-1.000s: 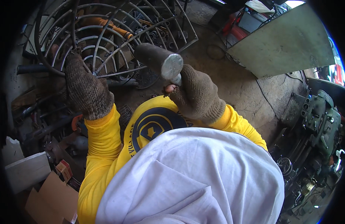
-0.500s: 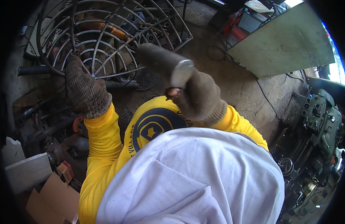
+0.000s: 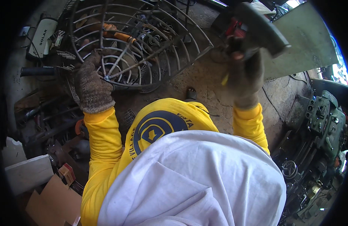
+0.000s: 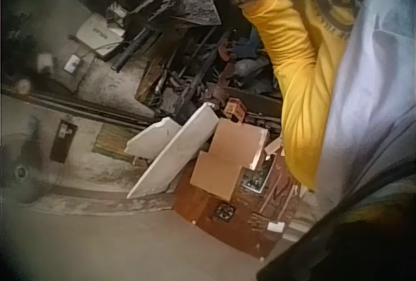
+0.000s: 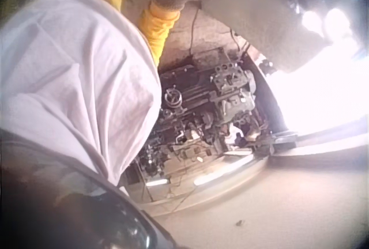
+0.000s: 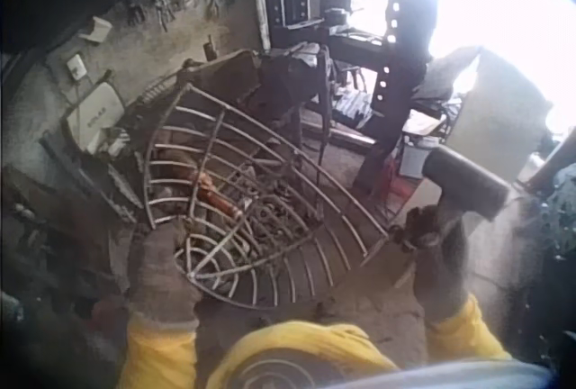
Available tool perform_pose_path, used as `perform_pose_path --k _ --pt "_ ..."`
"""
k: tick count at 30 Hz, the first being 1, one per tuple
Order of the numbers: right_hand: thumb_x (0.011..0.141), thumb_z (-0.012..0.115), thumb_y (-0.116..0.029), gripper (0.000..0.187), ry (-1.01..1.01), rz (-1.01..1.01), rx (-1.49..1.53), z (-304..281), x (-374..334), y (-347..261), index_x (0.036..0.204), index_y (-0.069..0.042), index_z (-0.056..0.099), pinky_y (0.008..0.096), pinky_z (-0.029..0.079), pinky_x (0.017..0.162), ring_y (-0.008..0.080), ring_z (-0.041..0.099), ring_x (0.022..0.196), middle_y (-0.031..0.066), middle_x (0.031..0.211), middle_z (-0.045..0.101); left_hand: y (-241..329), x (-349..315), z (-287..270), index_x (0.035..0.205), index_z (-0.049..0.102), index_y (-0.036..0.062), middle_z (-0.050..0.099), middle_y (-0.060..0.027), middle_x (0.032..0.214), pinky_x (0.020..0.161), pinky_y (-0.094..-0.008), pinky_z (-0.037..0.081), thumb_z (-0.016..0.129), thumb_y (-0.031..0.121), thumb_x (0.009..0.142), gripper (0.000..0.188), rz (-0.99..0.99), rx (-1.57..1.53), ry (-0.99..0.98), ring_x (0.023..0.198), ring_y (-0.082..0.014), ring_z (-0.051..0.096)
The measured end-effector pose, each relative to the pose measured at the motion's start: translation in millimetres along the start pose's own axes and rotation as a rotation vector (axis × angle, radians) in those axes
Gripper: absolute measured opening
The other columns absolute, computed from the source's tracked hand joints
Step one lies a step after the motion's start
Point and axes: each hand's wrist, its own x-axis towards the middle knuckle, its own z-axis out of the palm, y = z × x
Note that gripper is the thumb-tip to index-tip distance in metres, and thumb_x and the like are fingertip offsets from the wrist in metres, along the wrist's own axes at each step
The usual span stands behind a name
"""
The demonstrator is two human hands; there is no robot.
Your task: The person uses a hammer to strike and shape a circular metal frame on a cluttered workbench, turning the frame over by hand to work on different sections.
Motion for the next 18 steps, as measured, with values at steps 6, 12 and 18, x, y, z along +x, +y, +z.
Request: perform_pose_path --k 6,12,18 --pt "0.101 0.053 -0.019 0.038 -0.004 0.080 0.086 -18.4 7.6 -2.5 0.131 0.003 0.050 0.0245 0.042 0.091 0.0099 0.054 0.100 0.0069 0.121 0.058 19.2 21.5 44.7 0.093 0.068 0.0025 0.067 -0.0099 0.080 0.067 -0.0384 0.058 0.063 0.024 0.090 0.023 -0.930 -1.445 -0.493 0.073 -0.0224 0.067" --pt "0.096 0.063 -0.025 0.035 0.126 0.191 0.009 -5.5 17.5 0.5 0.120 0.000 0.058 0.0232 0.047 0.077 0.0076 0.057 0.087 0.0023 0.100 0.063 28.4 -2.4 71.6 0.119 0.053 0.0008 0.065 -0.0135 0.109 0.076 -0.0403 0.061 0.048 0.016 0.099 0.026 -0.570 -1.863 -0.675 0.093 -0.0222 0.068" --pt "0.091 0.068 -0.029 0.031 0.336 0.508 -0.014 0.5 27.7 -1.5 0.109 -0.005 0.062 0.0223 0.047 0.065 0.0064 0.057 0.072 0.0006 0.084 0.063 5.4 -13.3 88.1 0.134 0.048 0.0042 0.062 -0.0121 0.121 0.095 -0.0391 0.050 0.044 0.035 0.102 0.044 0.177 -0.799 -0.288 0.111 -0.0258 0.062"
